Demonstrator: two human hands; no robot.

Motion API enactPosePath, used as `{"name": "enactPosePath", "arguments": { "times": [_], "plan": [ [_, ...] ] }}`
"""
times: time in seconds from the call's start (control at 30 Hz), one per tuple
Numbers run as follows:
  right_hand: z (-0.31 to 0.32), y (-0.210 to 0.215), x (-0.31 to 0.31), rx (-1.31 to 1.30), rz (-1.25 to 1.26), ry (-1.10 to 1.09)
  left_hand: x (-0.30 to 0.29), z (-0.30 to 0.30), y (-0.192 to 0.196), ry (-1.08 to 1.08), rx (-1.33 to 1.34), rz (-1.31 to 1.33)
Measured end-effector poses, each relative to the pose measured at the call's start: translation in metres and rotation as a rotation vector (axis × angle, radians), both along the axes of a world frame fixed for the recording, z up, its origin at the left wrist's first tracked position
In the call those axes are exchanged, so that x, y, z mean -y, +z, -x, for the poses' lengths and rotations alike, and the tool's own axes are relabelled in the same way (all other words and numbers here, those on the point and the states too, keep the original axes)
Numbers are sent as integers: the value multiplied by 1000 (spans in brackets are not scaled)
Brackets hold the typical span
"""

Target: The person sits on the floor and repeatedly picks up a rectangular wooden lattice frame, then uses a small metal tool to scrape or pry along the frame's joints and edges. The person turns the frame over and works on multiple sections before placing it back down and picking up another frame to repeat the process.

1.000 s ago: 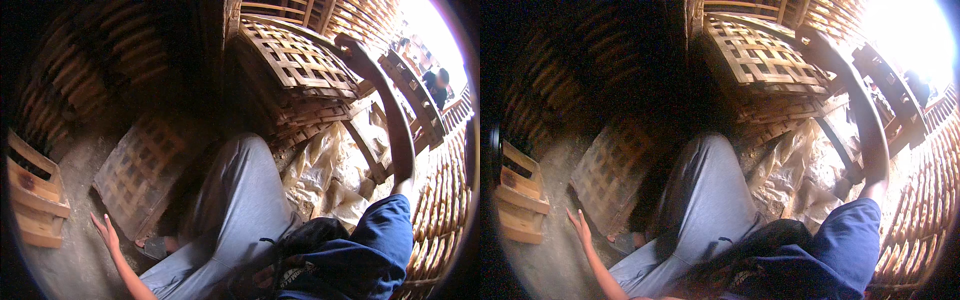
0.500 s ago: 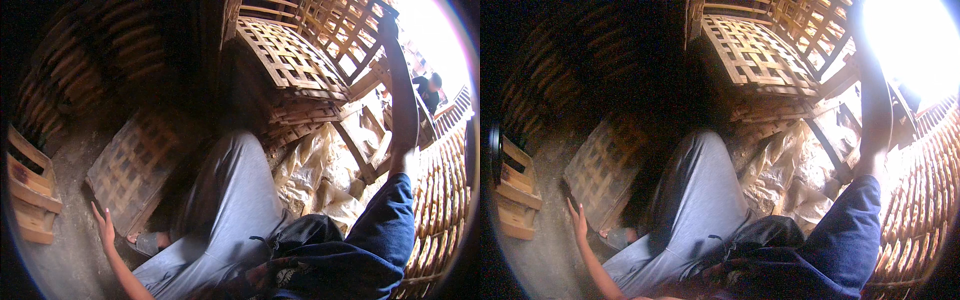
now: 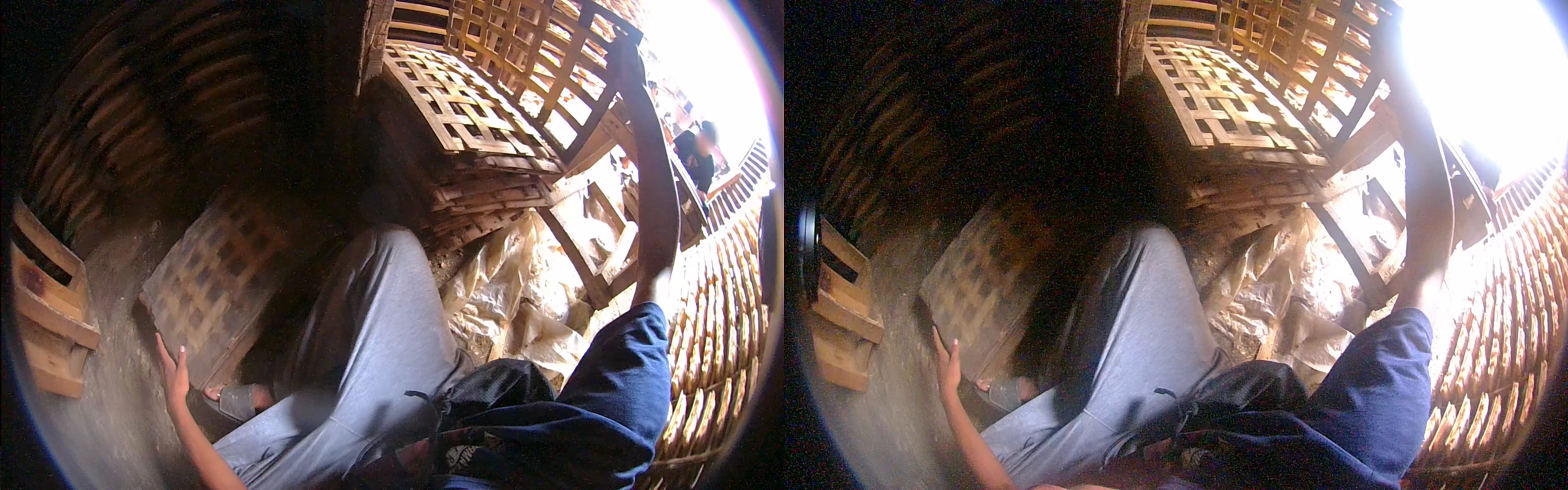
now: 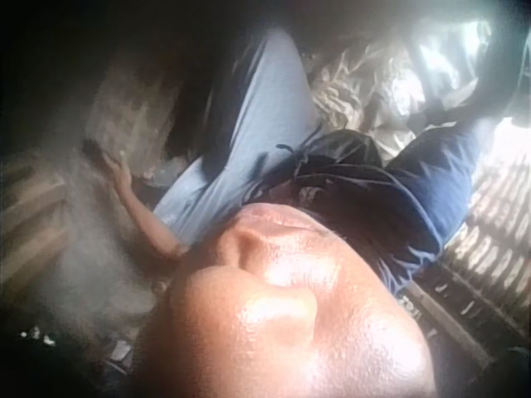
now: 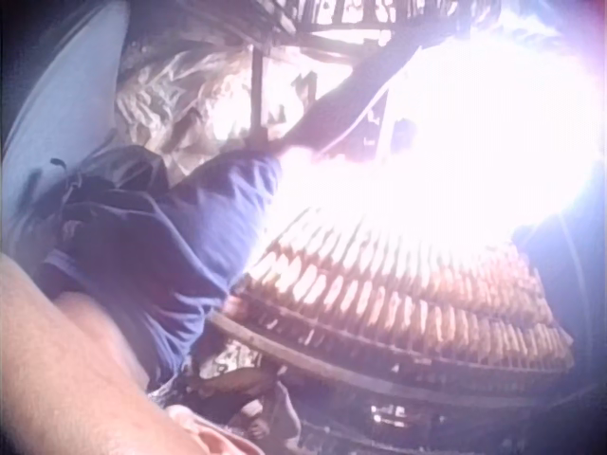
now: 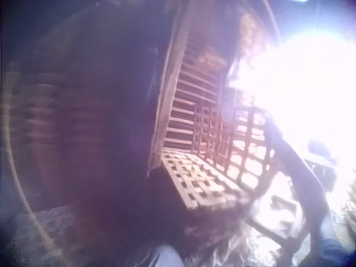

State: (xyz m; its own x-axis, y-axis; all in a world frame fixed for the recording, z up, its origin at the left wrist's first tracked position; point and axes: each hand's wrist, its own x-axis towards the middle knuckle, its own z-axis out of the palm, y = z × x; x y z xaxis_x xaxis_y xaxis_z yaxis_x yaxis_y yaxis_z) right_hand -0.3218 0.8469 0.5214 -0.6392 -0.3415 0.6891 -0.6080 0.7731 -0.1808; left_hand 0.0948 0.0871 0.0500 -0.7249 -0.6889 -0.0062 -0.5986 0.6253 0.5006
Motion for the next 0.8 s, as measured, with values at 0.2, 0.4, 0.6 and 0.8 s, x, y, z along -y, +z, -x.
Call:
{"name": "enactPosePath", "arguments": {
  "times": [0.2,0.4,0.6,0.8],
  "plan": [
    [8,-6,9,7,10,6,15,-14,-6,-3,-48,5],
    [10,-5,8,-5,8,-8,0,-8,10,-10,15,-16],
    [9,-4,12,-26,-6,-15,9,-7,1,13,14,-11],
    [5,-16,18,-17,1,-17,21,-19,-11,-28,-55,9]
  ]
}}
